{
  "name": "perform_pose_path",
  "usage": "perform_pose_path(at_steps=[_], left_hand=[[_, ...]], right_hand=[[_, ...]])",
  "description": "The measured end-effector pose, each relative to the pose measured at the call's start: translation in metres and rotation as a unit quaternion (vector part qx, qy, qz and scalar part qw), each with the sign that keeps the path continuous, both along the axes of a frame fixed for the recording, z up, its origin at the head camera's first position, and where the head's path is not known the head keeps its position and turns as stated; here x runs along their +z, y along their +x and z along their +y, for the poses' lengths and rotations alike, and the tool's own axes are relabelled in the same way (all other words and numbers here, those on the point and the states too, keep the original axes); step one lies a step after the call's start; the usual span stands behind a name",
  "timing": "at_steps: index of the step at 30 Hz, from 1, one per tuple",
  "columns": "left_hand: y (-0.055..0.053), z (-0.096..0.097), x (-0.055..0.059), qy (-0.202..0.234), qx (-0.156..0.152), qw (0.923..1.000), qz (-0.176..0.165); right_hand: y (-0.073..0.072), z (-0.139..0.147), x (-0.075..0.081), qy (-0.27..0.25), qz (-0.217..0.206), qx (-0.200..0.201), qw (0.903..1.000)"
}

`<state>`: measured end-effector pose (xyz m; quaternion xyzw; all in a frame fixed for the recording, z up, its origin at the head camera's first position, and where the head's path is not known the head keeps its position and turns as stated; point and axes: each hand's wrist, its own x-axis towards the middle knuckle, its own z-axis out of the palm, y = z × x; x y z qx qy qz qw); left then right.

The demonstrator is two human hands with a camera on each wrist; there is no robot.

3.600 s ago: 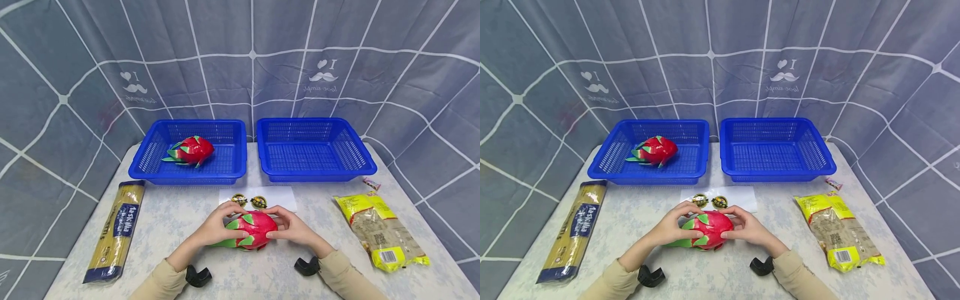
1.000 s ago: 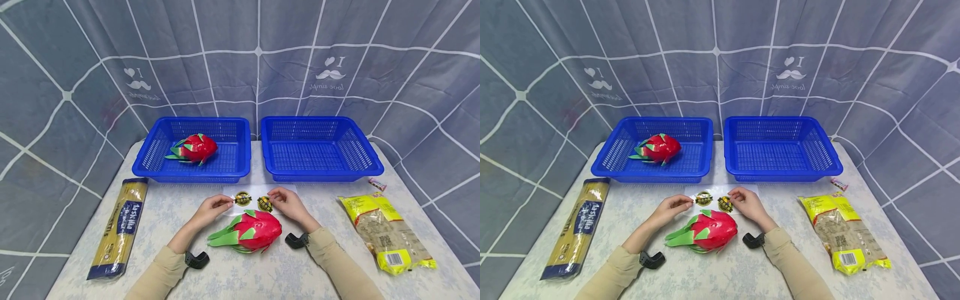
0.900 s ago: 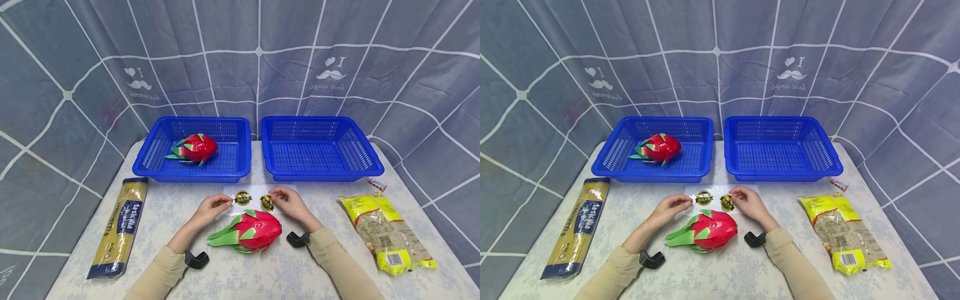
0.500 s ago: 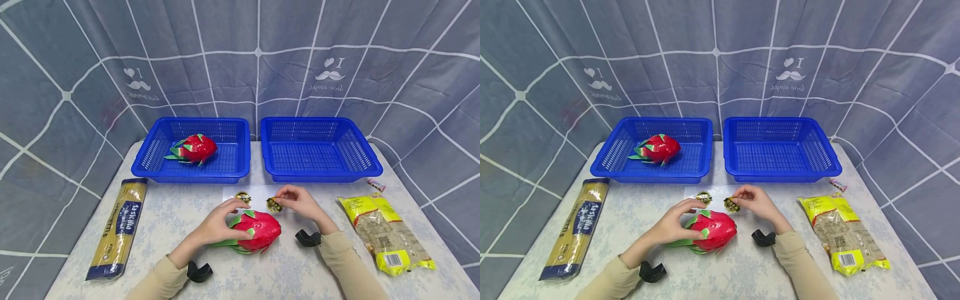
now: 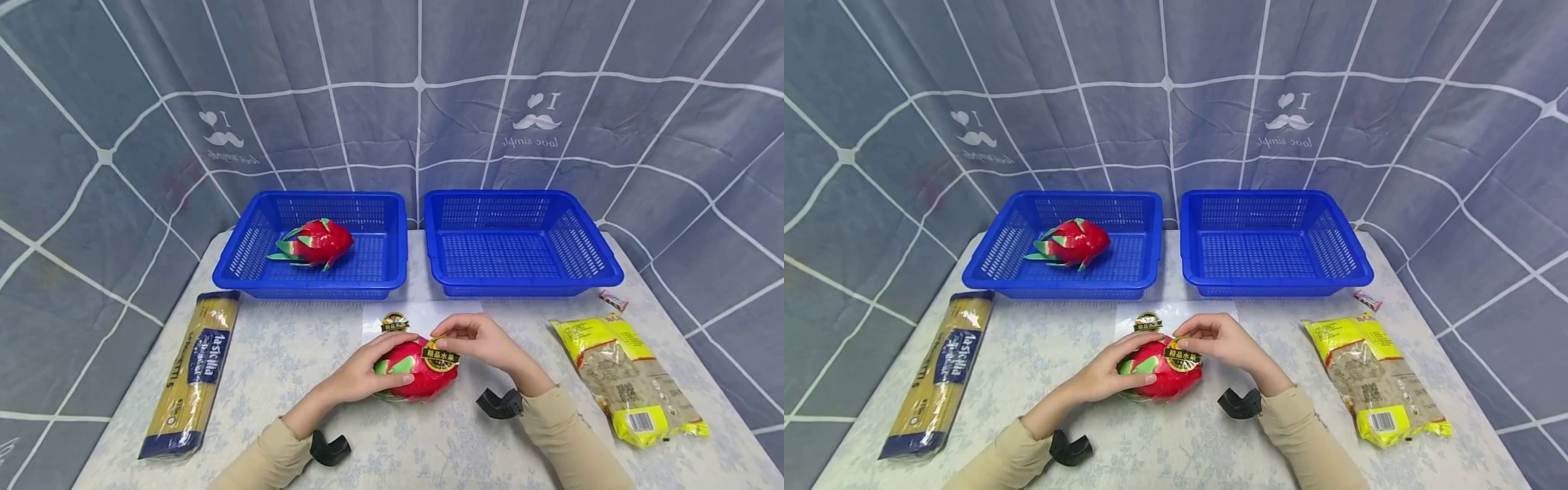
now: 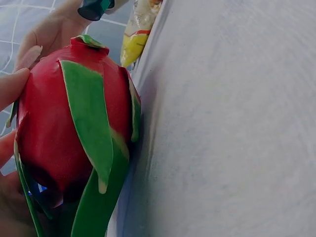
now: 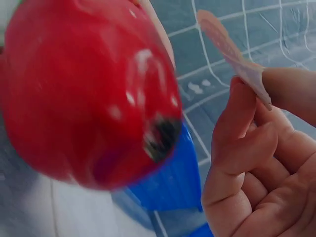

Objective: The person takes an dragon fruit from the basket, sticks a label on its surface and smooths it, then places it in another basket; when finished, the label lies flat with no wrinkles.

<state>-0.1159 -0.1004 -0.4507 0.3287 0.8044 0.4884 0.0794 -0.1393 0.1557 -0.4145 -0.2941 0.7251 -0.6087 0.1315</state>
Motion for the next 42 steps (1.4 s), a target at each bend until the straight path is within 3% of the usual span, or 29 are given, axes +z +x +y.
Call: perform_pose_path(at_steps=[5, 11, 14, 17, 20, 23, 29, 34, 38, 42], left_hand=[[0.000, 0.001, 0.001, 0.003, -0.001, 1.0000, -0.005], [-0.001, 0.000, -0.001, 0.004, -0.003, 0.9999, -0.010], [-0.001, 0.000, -0.001, 0.006, -0.006, 0.9999, -0.011], [-0.001, -0.001, -0.001, 0.005, -0.007, 0.9999, -0.010], [0.000, -0.002, 0.001, -0.001, -0.005, 0.9999, -0.011], [0.002, -0.002, 0.004, -0.006, -0.002, 0.9998, -0.020], [0.006, 0.001, 0.008, 0.031, 0.001, 0.9978, -0.058], [0.009, 0.004, 0.010, 0.068, 0.005, 0.9938, -0.088], [0.010, 0.005, 0.010, 0.086, -0.003, 0.9915, -0.098], [0.011, 0.008, 0.008, 0.093, 0.011, 0.9897, -0.109]], right_hand=[[0.003, -0.011, -0.004, 0.009, -0.010, 0.008, 0.9999], [0.008, -0.018, -0.004, 0.036, 0.013, -0.022, 0.9990], [0.012, -0.020, 0.001, 0.082, 0.045, -0.047, 0.9945], [0.016, -0.023, 0.005, 0.135, 0.097, -0.075, 0.9833], [0.018, -0.024, 0.004, 0.159, 0.145, -0.097, 0.9719], [0.019, -0.022, -0.001, 0.149, 0.165, -0.099, 0.9698], [0.026, -0.015, -0.018, 0.096, 0.143, -0.054, 0.9835], [0.035, -0.016, -0.030, 0.046, 0.085, -0.039, 0.9946], [0.039, -0.021, -0.038, 0.011, 0.041, -0.045, 0.9981], [0.041, -0.024, -0.044, -0.005, 0.037, -0.050, 0.9981]])
